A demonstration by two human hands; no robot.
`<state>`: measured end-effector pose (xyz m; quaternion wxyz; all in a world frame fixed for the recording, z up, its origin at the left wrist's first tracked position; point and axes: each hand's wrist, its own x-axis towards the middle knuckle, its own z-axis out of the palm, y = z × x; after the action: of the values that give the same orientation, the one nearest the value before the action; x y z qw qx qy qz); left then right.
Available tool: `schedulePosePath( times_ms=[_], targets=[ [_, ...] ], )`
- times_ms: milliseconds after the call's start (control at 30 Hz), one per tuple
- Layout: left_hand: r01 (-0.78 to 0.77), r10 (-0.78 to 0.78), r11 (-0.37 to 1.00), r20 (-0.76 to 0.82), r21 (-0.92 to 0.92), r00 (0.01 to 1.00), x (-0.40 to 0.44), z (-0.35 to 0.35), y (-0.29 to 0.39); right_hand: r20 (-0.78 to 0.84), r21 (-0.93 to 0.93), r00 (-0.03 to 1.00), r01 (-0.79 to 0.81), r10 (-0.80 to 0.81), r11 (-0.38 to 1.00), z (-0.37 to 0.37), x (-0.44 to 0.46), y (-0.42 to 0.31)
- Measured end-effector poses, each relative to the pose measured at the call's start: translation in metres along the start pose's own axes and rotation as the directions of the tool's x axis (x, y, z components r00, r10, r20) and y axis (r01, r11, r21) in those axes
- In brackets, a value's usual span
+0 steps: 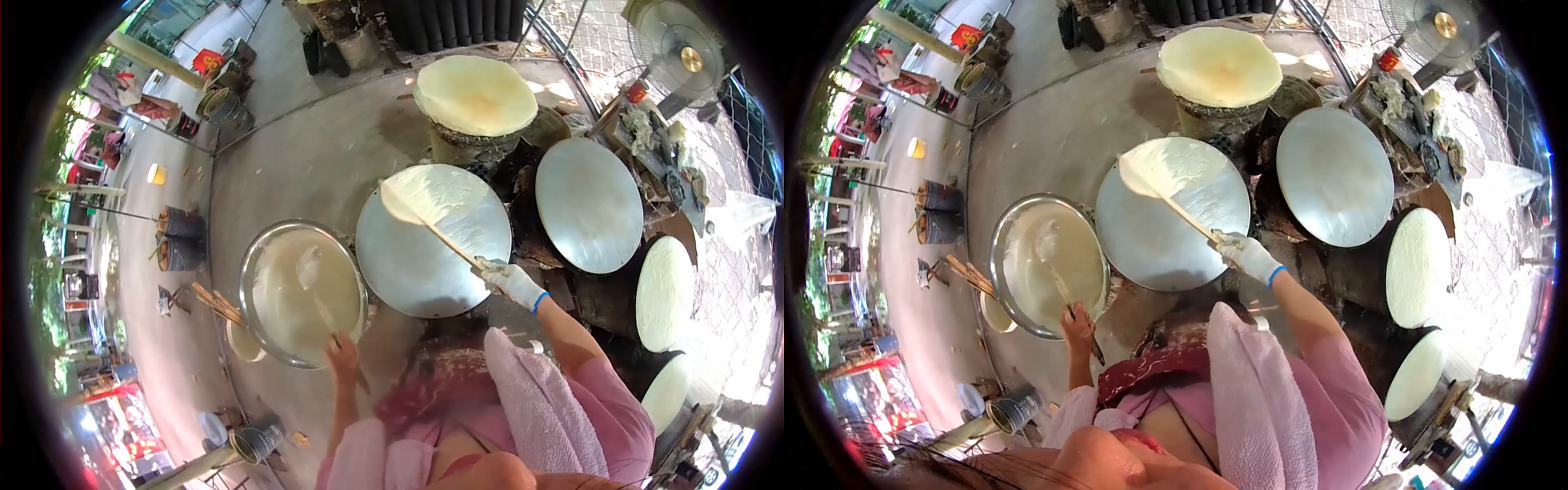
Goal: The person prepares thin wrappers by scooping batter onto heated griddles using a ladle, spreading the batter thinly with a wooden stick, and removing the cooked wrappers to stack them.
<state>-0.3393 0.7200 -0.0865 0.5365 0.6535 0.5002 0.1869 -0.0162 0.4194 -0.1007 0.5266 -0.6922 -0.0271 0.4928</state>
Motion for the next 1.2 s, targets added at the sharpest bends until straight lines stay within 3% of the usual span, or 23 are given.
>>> schedulePosePath(
  times_ms=[33,100,133,167,233,300,367,433,500,567,633,667,700,767,800,867,900,933,967,1000,1033,1067,1200],
  targets=[
    [-0.037,0.038,0.997,-0.016,0.065,0.999,0.0,0.0,-0.005,0.023,0.019,1.0,0.001,-0.002,1.0,-0.005,-0.003,-0.003],
    [0.033,-0.03,0.997,-0.038,0.069,0.999,-0.009,0.002,-0.005,-0.018,-0.161,0.978,0.202,-0.207,0.966,-0.04,0.001,-0.008],
    [0.136,-0.136,0.991,-0.041,0.005,0.99,-0.021,0.008,0.032,-0.116,-0.097,0.971,0.2,-0.21,0.975,-0.046,-0.009,-0.035],
    [0.237,-0.24,0.97,-0.038,-0.061,0.97,-0.03,0.013,0.051,-0.105,-0.094,0.975,0.186,-0.196,0.978,-0.058,0.009,-0.031],
    [-0.006,0.019,0.967,-0.049,0.254,0.999,-0.026,0.006,0.005,-0.009,-0.158,0.99,0.14,-0.143,0.977,-0.066,0.024,-0.043],
    [-0.081,0.101,0.933,-0.039,0.35,0.994,-0.029,0.008,-0.007,0.174,-0.059,0.984,0.043,-0.033,0.997,-0.048,0.04,-0.028],
    [-0.061,0.082,0.947,-0.057,0.314,0.995,-0.035,0.013,-0.001,0.202,-0.169,0.979,-0.003,0.037,0.986,-0.035,0.02,-0.048],
    [-0.171,0.207,0.89,-0.041,0.422,0.977,-0.037,0.014,-0.01,0.211,-0.22,0.973,0.138,-0.091,0.966,-0.046,0.021,-0.045],
    [-0.107,0.145,0.934,-0.087,0.341,0.986,-0.043,0.016,-0.012,0.156,-0.185,0.983,0.13,-0.101,0.974,-0.074,0.03,-0.058],
    [0.189,-0.194,0.981,-0.14,-0.045,0.971,-0.052,0.026,0.026,0.103,-0.117,0.949,0.31,-0.299,0.944,-0.097,0.078,-0.038],
    [0.229,-0.242,0.969,-0.16,-0.092,0.957,-0.057,0.032,0.035,0.201,-0.296,0.979,0.088,-0.028,0.951,-0.078,0.061,-0.065],
    [0.248,-0.266,0.962,-0.17,-0.117,0.949,-0.059,0.034,0.036,0.301,-0.218,0.951,0.142,-0.072,0.966,-0.072,0.068,-0.047],
    [0.228,-0.241,0.969,-0.171,-0.094,0.955,-0.061,0.033,0.029,0.29,-0.307,0.957,0.112,-0.02,0.945,-0.063,0.063,-0.045],
    [0.183,-0.189,0.982,-0.173,-0.051,0.967,-0.063,0.031,0.008,0.325,-0.288,0.938,-0.023,0.12,0.957,-0.045,0.037,-0.064],
    [0.187,-0.189,0.982,-0.174,-0.025,0.966,-0.064,0.032,0.013,0.328,-0.405,0.945,0.123,0.018,0.906,-0.047,0.03,-0.068],
    [0.202,-0.194,0.979,-0.182,0.022,0.964,-0.068,0.035,0.024,0.299,-0.223,0.95,0.164,-0.092,0.961,-0.074,0.06,-0.06],
    [0.086,-0.039,0.972,-0.208,0.22,0.977,-0.066,0.031,-0.002,0.275,-0.127,0.951,0.185,-0.145,0.974,-0.087,0.082,-0.056],
    [-0.026,0.119,0.91,-0.201,0.413,0.972,-0.059,0.022,-0.048,0.253,-0.175,0.957,0.19,-0.142,0.966,-0.095,0.104,-0.052],
    [-0.02,0.122,0.897,-0.205,0.441,0.971,-0.059,0.021,-0.054,0.329,-0.236,0.929,0.254,-0.168,0.938,-0.097,0.113,-0.055],
    [-0.015,0.126,0.883,-0.208,0.469,0.97,-0.059,0.02,-0.059,0.367,-0.247,0.93,0.117,-0.019,0.962,-0.093,0.111,-0.057],
    [0.105,-0.024,0.936,-0.237,0.336,0.971,-0.063,0.023,-0.03,0.402,-0.264,0.906,-0.02,0.129,0.964,-0.082,0.101,-0.067],
    [0.225,-0.175,0.955,-0.246,0.193,0.953,-0.066,0.025,-0.013,0.43,-0.294,0.891,-0.015,0.146,0.956,-0.075,0.082,-0.076],
    [0.25,-0.176,0.939,-0.295,0.235,0.939,-0.075,0.016,-0.042,0.46,-0.372,0.884,0.102,0.087,0.923,-0.095,0.074,-0.071]
  ],
)
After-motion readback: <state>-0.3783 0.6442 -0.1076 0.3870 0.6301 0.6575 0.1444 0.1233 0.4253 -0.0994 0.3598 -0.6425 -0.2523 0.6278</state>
